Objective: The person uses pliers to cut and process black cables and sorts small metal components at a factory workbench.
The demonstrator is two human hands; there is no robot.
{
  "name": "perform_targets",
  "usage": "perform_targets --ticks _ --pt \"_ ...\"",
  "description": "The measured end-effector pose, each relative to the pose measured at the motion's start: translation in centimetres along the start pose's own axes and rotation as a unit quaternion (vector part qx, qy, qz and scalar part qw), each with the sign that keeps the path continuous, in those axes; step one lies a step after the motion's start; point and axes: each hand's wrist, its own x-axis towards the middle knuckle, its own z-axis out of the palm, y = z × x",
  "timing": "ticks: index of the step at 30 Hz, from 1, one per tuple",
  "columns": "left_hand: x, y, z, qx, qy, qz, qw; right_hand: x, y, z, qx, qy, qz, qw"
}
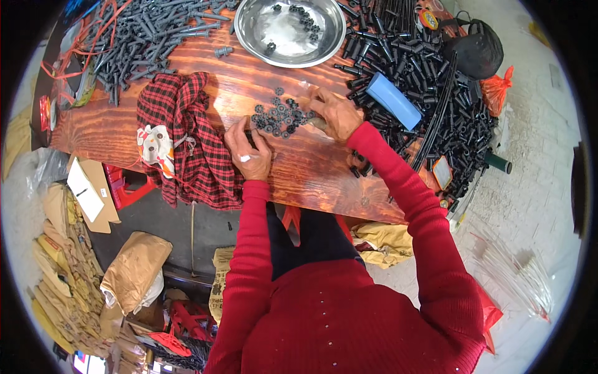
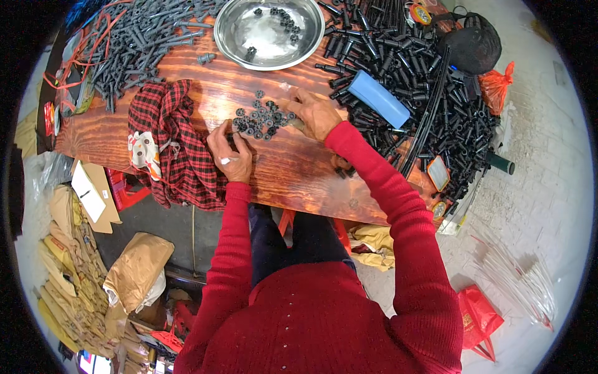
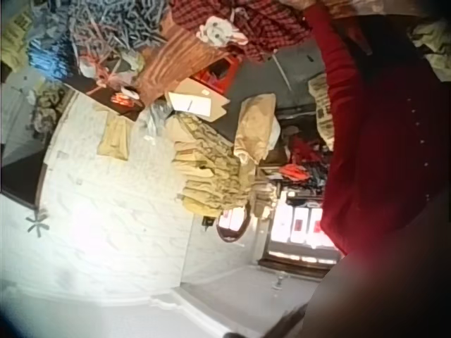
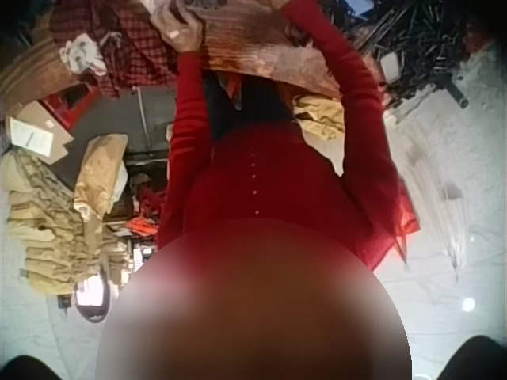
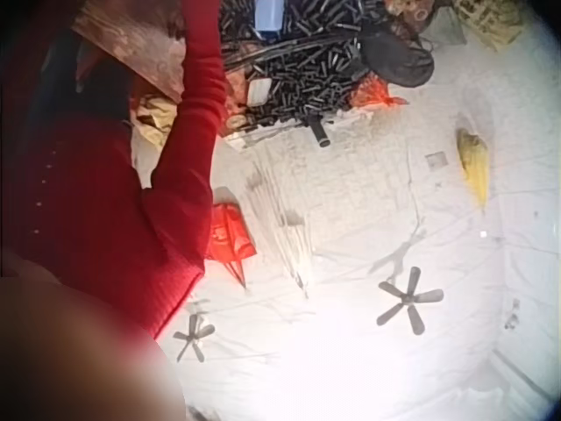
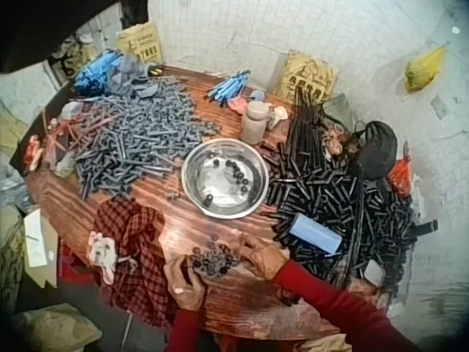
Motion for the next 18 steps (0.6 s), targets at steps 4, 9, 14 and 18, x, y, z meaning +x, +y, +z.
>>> perform_targets --ticks 4,9,14,18 --pt "0.1 0.1 0.0 0.016 0.01 0.018 1.0 -0.3 0.1 -0.8 0.038 0.001 0.02 0.999" --pt "0.2 0.2 -0.1 0.005 0.02 0.033 0.999 2.4 -1.4 -6.1 0.094 0.134 0.05 0.985" --pt "0.2 0.2 0.0 0.0 0.022 0.038 0.999 5.3 0.2 -8.1 0.019 0.23 0.03 0.973" --pt "0.2 0.2 0.0 0.0 0.019 0.037 0.999 1.3 -0.5 -3.1 0.038 0.12 -0.042 0.991"
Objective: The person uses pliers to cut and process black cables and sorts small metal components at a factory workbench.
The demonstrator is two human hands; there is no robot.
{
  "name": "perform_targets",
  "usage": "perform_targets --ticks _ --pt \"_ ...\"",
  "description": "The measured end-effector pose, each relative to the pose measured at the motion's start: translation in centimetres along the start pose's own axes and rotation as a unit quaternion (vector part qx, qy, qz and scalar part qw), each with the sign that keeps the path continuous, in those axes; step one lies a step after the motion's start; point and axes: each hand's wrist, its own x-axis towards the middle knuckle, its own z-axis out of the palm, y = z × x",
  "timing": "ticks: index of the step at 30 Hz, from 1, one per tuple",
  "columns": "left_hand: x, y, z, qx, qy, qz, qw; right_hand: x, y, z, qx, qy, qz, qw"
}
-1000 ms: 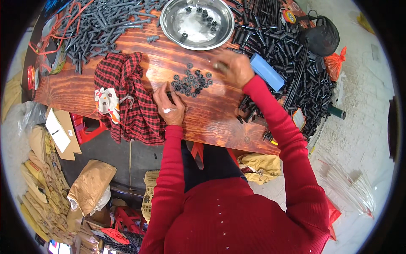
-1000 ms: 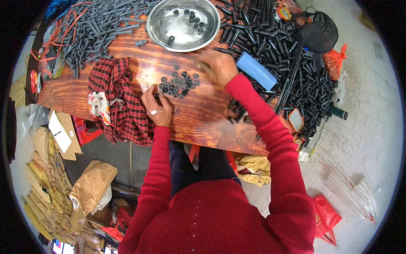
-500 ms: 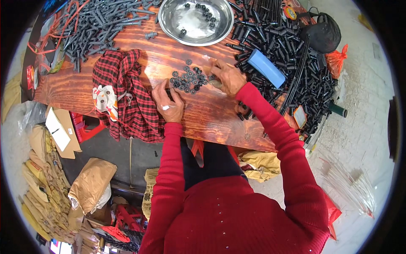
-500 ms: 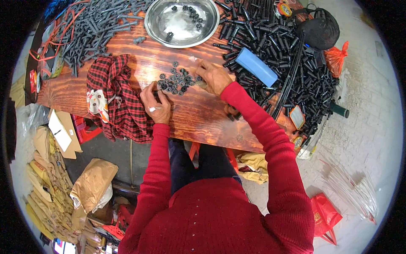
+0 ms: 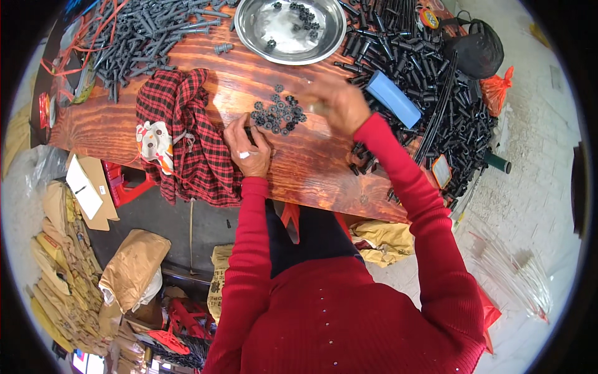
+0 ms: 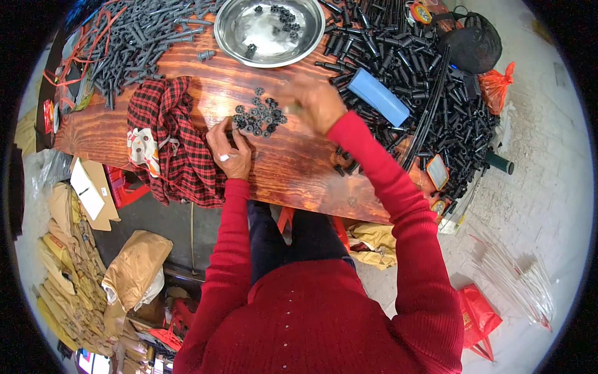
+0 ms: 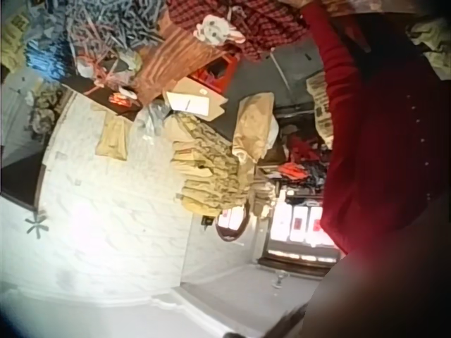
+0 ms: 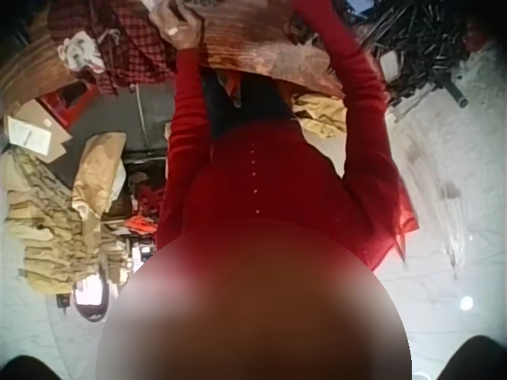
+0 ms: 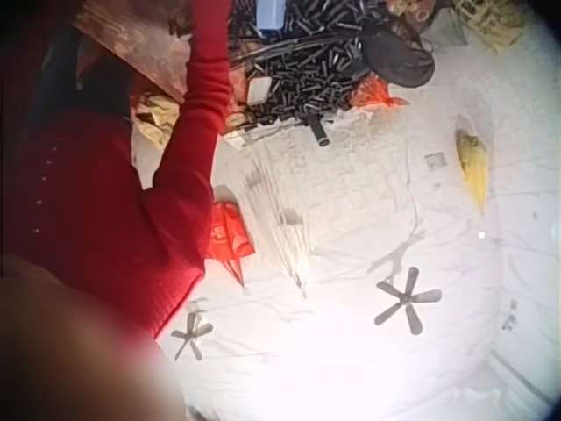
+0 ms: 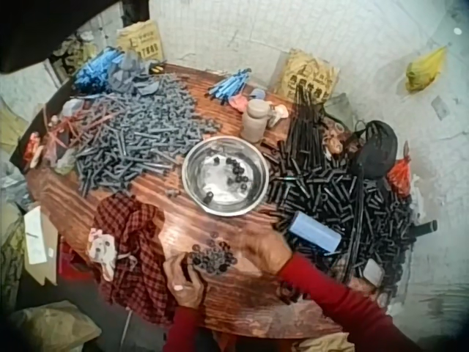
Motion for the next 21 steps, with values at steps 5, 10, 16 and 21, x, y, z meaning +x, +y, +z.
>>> perform_targets --ticks 5,10,16,21 --pt "-0.1 0.0 0.0 0.015 -0.01 -0.006 1.0 -2.8 -1.1 4.0 0.017 -0.094 0.037 0.995" --pt "0.0 0.2 0.0 0.0 -0.006 -0.029 1.0 -2.9 -0.5 4.5 0.004 -0.106 0.084 0.991" --pt "0.1 0.2 -0.2 0.01 -0.005 0.0 1.0 -3.2 0.2 4.6 0.045 -0.048 0.081 0.995" --pt "0.0 0.2 -0.1 -0.007 -0.002 -0.027 1.0 -3.2 -0.2 4.2 0.067 -0.021 0.103 0.992"
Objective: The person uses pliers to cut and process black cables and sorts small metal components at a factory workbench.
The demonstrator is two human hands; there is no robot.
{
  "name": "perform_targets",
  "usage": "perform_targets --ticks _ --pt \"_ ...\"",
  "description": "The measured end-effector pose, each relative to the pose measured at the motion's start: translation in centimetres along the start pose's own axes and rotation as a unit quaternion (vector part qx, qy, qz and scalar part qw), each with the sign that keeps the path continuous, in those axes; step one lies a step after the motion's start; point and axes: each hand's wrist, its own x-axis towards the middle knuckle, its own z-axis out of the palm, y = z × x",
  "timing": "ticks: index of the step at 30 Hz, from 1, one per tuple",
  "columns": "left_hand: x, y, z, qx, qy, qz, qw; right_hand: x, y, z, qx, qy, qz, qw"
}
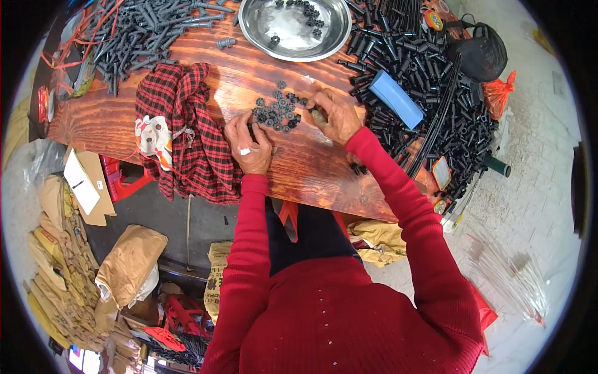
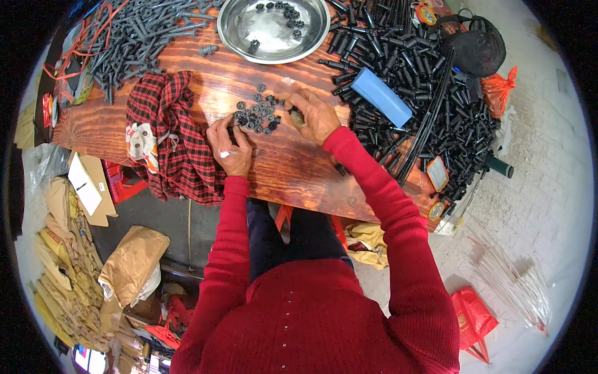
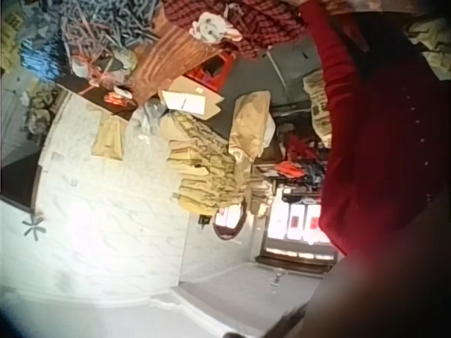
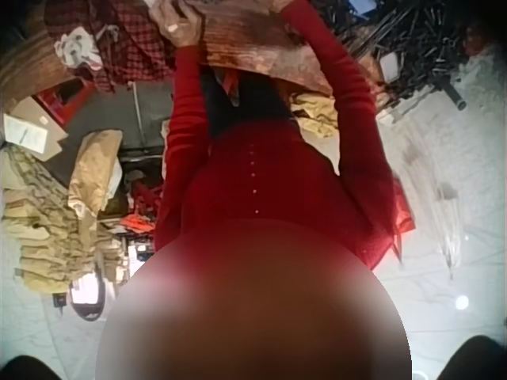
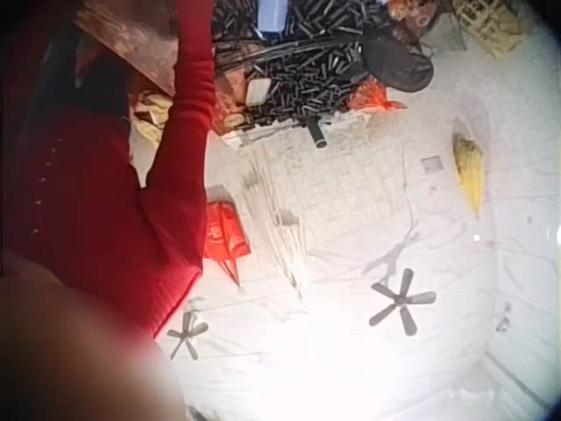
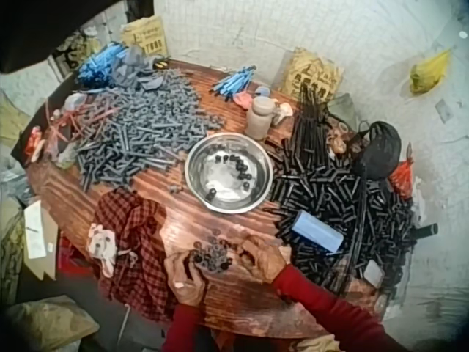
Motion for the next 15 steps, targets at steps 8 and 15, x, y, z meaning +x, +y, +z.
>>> perform_targets --ticks 8,15 --pt "0.1 0.2 0.2 -0.004 0.004 0.009 1.0 -0.6 2.0 0.1 0.242 0.003 0.101 0.965" --pt "0.1 0.1 0.0 0.014 -0.001 0.012 1.0 7.2 -1.5 -7.2 0.187 0.08 0.033 0.979"
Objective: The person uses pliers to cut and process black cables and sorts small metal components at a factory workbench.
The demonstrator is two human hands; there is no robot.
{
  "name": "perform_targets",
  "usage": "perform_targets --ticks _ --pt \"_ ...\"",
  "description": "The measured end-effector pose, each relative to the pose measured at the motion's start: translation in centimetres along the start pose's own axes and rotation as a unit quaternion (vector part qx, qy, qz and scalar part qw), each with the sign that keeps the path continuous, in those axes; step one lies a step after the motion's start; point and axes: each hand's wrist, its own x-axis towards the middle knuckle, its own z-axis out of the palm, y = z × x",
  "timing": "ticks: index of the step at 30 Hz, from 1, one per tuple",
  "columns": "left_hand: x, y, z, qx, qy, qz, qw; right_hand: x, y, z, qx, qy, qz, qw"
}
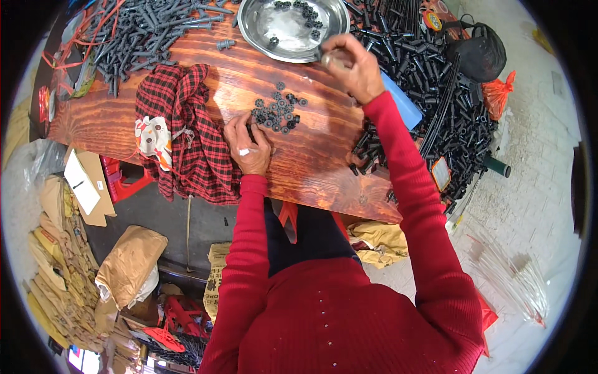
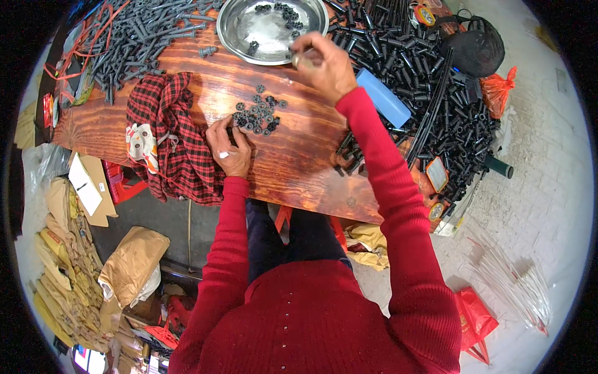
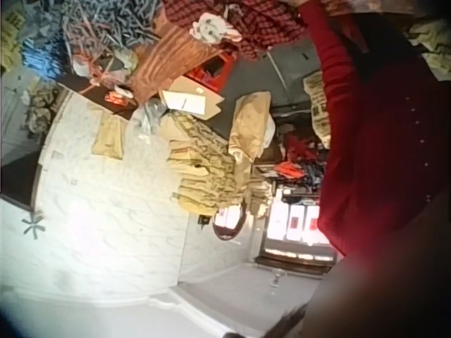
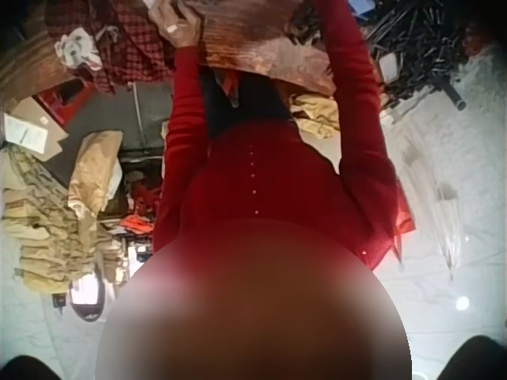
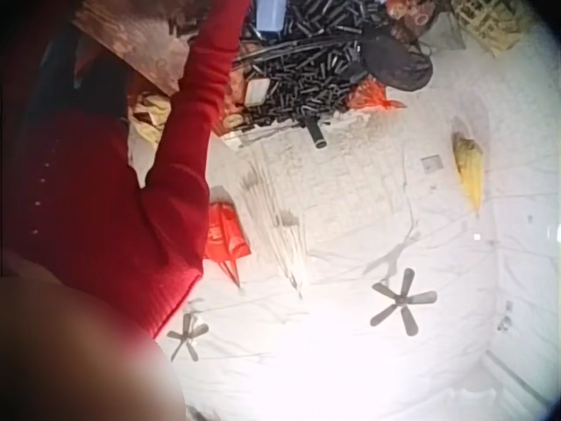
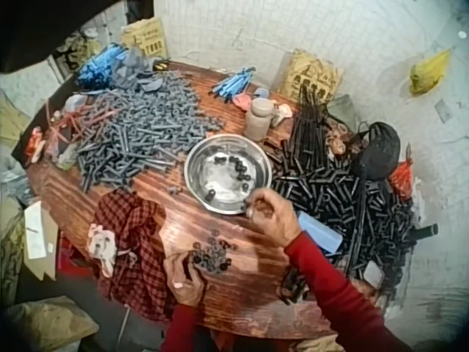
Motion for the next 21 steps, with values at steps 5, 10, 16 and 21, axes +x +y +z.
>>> perform_targets --ticks 5,10,16,21 --pt "0.0 -0.2 0.0 0.007 0.004 0.007 1.0 -0.1 1.0 0.3 -0.166 0.049 -0.063 0.983" --pt "0.0 -0.4 0.0 -0.003 -0.009 -0.01 1.0 -5.4 4.2 4.0 -0.204 -0.092 -0.105 0.969" --pt "-0.2 -0.5 0.2 -0.016 -0.008 -0.018 1.0 -5.6 4.9 6.0 -0.24 -0.064 -0.084 0.965" --pt "-0.2 -0.4 0.3 -0.011 -0.006 -0.018 1.0 -5.2 5.2 6.0 -0.265 -0.088 -0.09 0.956"
